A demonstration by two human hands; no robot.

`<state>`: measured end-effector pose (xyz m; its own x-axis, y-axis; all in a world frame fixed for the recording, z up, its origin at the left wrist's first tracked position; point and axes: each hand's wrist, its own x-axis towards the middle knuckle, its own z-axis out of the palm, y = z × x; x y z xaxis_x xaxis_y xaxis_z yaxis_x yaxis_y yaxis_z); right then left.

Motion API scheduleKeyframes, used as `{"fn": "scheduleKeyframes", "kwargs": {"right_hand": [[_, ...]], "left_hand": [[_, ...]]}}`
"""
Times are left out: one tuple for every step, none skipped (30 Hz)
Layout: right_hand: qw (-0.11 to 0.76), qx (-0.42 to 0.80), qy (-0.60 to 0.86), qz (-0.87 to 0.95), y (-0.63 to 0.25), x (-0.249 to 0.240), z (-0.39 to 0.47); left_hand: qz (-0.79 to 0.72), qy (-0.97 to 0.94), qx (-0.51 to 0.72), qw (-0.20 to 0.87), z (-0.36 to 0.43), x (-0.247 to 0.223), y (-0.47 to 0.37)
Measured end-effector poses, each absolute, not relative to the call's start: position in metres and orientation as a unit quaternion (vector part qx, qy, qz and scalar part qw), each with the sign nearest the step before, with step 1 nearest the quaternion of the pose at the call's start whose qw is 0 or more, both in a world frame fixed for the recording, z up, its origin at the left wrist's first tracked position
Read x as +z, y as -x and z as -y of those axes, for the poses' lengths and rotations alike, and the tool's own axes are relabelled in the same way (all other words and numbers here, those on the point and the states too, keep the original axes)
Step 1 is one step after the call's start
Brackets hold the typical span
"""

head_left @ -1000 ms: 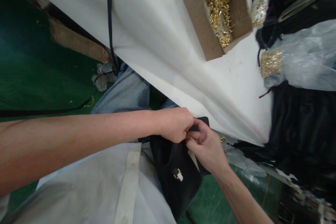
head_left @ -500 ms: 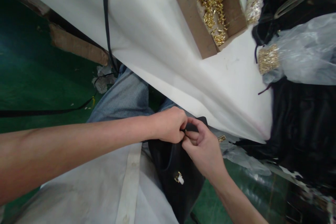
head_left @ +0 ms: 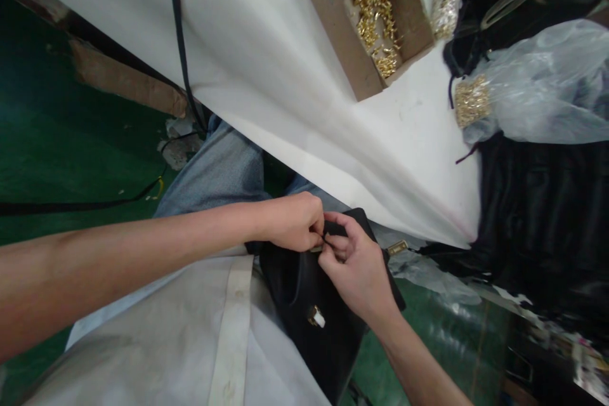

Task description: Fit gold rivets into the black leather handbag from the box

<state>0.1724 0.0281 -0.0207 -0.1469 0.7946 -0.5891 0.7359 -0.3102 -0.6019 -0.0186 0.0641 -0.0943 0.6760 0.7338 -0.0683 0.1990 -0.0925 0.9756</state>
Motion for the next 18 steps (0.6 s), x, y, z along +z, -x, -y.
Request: {"fn": "scheduleKeyframes", "kwargs": {"right_hand": [[0.028,0.493,0.646,0.582,-0.173,-0.020,-0.029],[0.025,0.506,0.640,0.578,-0.174,-0.020,-0.031],[0.021,0.516,0.636,0.573,-0.174,-0.019,-0.032],[0.016,0.522,0.635,0.569,-0.174,-0.019,-0.034],[0.011,0.528,0.635,0.564,-0.175,-0.019,-0.035],[0.007,0.533,0.634,0.560,-0.174,-0.018,-0.036],[0.003,0.539,0.633,0.555,-0.174,-0.018,-0.037],[0.000,0.545,0.631,0.552,-0.174,-0.018,-0.038],[-0.002,0.551,0.629,0.549,-0.174,-0.019,-0.038],[-0.003,0.555,0.626,0.547,-0.174,-0.019,-0.038],[-0.005,0.558,0.625,0.546,-0.174,-0.019,-0.039],[-0.006,0.558,0.625,0.546,-0.175,-0.020,-0.038],[-0.006,0.559,0.625,0.545,-0.176,-0.021,-0.038],[-0.007,0.561,0.624,0.544,-0.176,-0.021,-0.038],[-0.008,0.564,0.623,0.542,-0.177,-0.022,-0.038],[-0.008,0.567,0.623,0.539,-0.178,-0.022,-0.038],[-0.008,0.569,0.623,0.537,-0.178,-0.022,-0.038],[-0.009,0.570,0.623,0.536,-0.178,-0.022,-0.038]], "left_hand": [[-0.322,-0.709,0.227,0.585,-0.066,-0.094,0.019],[-0.314,-0.714,0.226,0.583,-0.068,-0.093,0.019],[-0.306,-0.719,0.226,0.581,-0.069,-0.092,0.020],[-0.297,-0.724,0.226,0.580,-0.070,-0.092,0.021],[-0.287,-0.728,0.225,0.580,-0.072,-0.092,0.022],[-0.278,-0.731,0.225,0.581,-0.073,-0.092,0.023],[-0.270,-0.733,0.225,0.582,-0.074,-0.093,0.024],[-0.265,-0.734,0.224,0.584,-0.075,-0.094,0.026],[-0.261,-0.734,0.224,0.586,-0.076,-0.095,0.027],[-0.258,-0.734,0.223,0.587,-0.077,-0.096,0.028],[-0.256,-0.734,0.222,0.588,-0.078,-0.097,0.028],[-0.254,-0.735,0.221,0.588,-0.079,-0.098,0.028],[-0.252,-0.736,0.221,0.588,-0.079,-0.098,0.028],[-0.251,-0.737,0.221,0.587,-0.079,-0.099,0.028],[-0.251,-0.738,0.221,0.586,-0.079,-0.099,0.027],[-0.251,-0.739,0.221,0.585,-0.079,-0.099,0.027],[-0.251,-0.739,0.222,0.584,-0.079,-0.100,0.027],[-0.250,-0.739,0.223,0.584,-0.080,-0.100,0.027]]}}
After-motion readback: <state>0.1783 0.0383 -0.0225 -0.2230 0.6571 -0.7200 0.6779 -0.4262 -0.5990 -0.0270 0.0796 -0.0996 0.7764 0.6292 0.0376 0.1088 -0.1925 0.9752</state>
